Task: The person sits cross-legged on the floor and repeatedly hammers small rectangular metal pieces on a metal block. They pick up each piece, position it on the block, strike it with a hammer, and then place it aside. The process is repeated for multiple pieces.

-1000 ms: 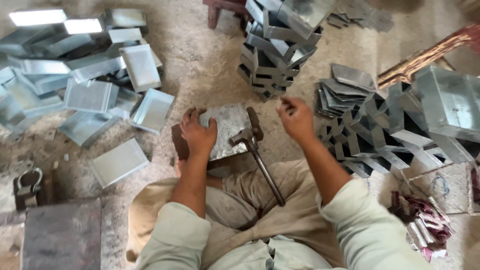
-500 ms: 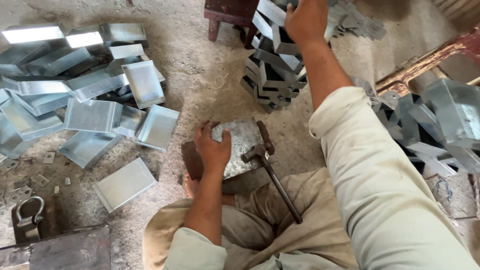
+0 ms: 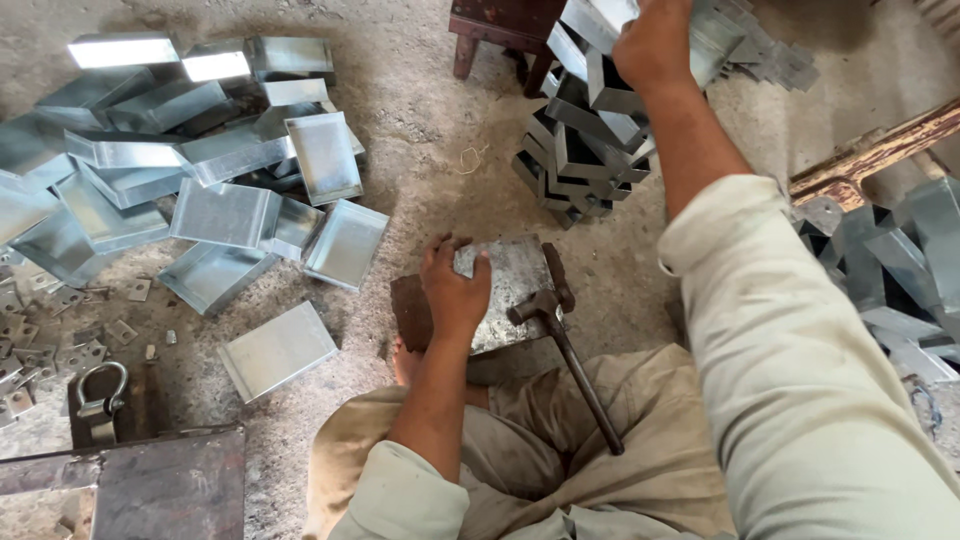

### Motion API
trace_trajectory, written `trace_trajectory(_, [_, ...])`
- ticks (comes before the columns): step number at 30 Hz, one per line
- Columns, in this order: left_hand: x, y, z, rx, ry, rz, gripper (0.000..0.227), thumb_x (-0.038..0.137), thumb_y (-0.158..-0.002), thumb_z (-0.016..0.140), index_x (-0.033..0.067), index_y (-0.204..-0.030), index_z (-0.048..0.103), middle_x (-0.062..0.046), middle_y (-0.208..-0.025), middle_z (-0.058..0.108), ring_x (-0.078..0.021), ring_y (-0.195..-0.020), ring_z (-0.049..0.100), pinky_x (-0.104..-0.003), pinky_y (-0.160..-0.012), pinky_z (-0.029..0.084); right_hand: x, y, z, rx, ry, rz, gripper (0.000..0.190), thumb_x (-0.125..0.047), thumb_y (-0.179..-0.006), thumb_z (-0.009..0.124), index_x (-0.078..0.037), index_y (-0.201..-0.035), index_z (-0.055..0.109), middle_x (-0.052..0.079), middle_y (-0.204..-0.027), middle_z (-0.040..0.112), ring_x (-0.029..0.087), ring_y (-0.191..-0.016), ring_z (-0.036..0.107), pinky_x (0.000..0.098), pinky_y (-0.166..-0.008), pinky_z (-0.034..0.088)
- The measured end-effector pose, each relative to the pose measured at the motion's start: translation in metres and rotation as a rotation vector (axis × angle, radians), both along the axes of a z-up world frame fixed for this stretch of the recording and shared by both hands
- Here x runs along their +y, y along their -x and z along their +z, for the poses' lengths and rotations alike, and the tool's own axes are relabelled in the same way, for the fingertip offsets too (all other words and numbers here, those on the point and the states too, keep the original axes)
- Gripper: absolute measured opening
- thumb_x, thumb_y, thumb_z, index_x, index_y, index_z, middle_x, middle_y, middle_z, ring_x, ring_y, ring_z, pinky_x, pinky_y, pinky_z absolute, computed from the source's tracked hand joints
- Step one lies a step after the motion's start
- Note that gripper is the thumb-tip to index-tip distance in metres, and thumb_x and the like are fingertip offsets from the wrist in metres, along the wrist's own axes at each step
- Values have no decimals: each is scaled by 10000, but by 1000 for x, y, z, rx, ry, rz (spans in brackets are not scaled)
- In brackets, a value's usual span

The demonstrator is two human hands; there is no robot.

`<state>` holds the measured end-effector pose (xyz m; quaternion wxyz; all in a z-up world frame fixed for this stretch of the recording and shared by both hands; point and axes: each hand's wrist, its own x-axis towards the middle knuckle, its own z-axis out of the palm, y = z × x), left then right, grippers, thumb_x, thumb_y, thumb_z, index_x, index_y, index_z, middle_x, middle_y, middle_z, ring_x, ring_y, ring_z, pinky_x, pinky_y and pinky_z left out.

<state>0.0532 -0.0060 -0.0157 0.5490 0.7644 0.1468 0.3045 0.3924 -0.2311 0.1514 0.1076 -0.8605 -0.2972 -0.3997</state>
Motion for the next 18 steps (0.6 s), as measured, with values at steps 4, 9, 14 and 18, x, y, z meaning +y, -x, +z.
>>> trace_trajectory(4, [8,-1,-6,82,155,-51,350,288,-892,754,76,-1168,717,-143,-1155,689,-298,-953,679,-437,-874,577,-7,88,24,128,-88,115,378,63,-880,663,33,-1252,723,291,-1271,568,430,-1201,548,458,-1026,487])
trace_trajectory(9, [18,-3,12,208,1010,-453,602,570,-902,573,146,-1329,579,-156,-1083,699,-276,-799,673,-422,-689,574,-10,246,7,318,41,248,268,42,-919,603,-54,-1125,744,204,-1183,589,356,-1178,532,422,-967,520])
trace_trajectory(14, [31,14,15,475,991,-671,711,527,-857,515,115,-1434,471,-107,-1053,735,-361,-824,713,-492,-689,587,-4,351,-56,433,245,493,360,57,-819,593,-67,-1124,740,118,-1161,666,314,-1228,584,431,-1065,500])
trace_trajectory(18, [41,30,-25,498,350,-568,441,212,-901,633,-14,-1279,646,-195,-1079,765,-363,-938,718,-480,-818,548,-8,395,-91,403,88,454,413,-40,-818,704,-84,-1228,697,136,-1206,652,340,-1251,589,424,-1060,494])
